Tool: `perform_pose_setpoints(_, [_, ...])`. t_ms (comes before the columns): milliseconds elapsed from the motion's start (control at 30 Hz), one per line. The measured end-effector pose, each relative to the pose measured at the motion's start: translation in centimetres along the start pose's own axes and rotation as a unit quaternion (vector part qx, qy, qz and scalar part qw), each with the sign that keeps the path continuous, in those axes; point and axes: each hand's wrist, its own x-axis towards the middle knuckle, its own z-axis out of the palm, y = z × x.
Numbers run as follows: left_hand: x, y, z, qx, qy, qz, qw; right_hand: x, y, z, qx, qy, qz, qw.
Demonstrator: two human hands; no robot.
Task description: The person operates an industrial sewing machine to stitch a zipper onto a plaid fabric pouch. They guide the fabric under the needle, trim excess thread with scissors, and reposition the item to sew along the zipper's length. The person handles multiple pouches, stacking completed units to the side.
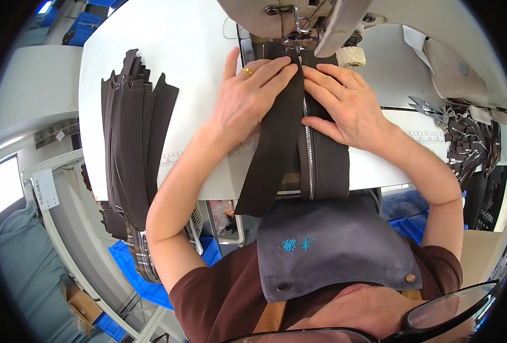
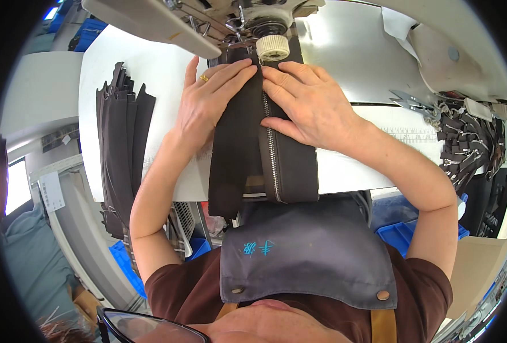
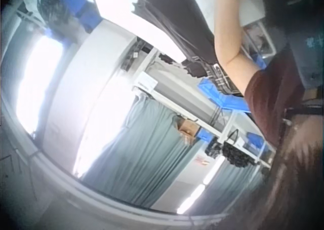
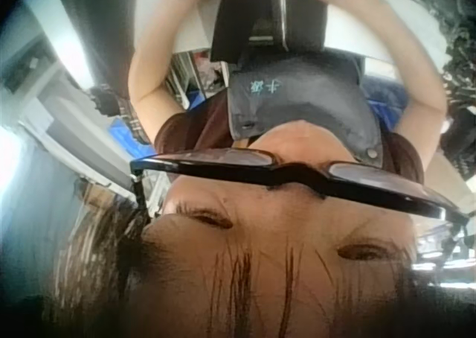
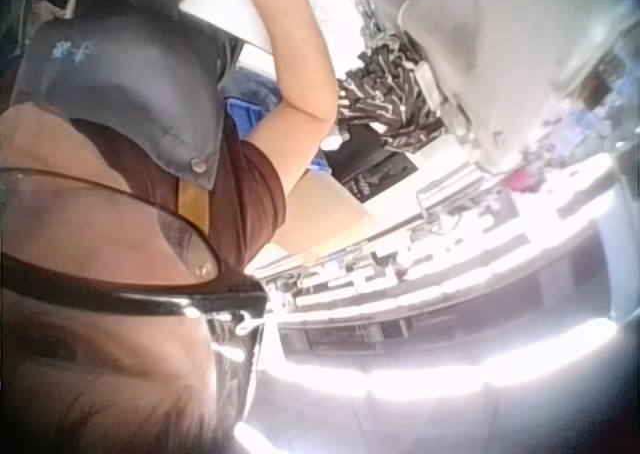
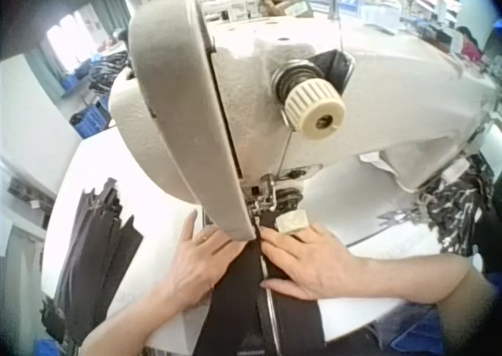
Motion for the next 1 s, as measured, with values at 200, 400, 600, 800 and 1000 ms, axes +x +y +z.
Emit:
perform_pose_setpoints(200, [0.3,-0.5,0.6,-0.001,0.037,0.007,0.999,0.0,0.0,0.0,0.007,0.005,0.003,1.0])
perform_pose_setpoints(400, [0.1,-0.5,0.7,-0.023,0.031,-0.002,0.999,0.0,0.0,0.0,0.006,0.002,0.0,1.0])
perform_pose_setpoints(600, [0.1,-0.5,1.0,-0.027,0.039,-0.009,0.999,0.0,-0.1,-0.1,0.017,-0.006,0.005,1.0])
perform_pose_setpoints(800, [0.4,-0.7,1.3,-0.043,0.057,-0.017,0.997,0.1,0.0,-0.1,0.023,-0.006,0.01,1.0])
perform_pose_setpoints(1000, [0.5,-0.7,1.1,-0.038,0.059,-0.01,0.997,0.0,0.0,0.0,0.024,0.002,0.009,1.0])
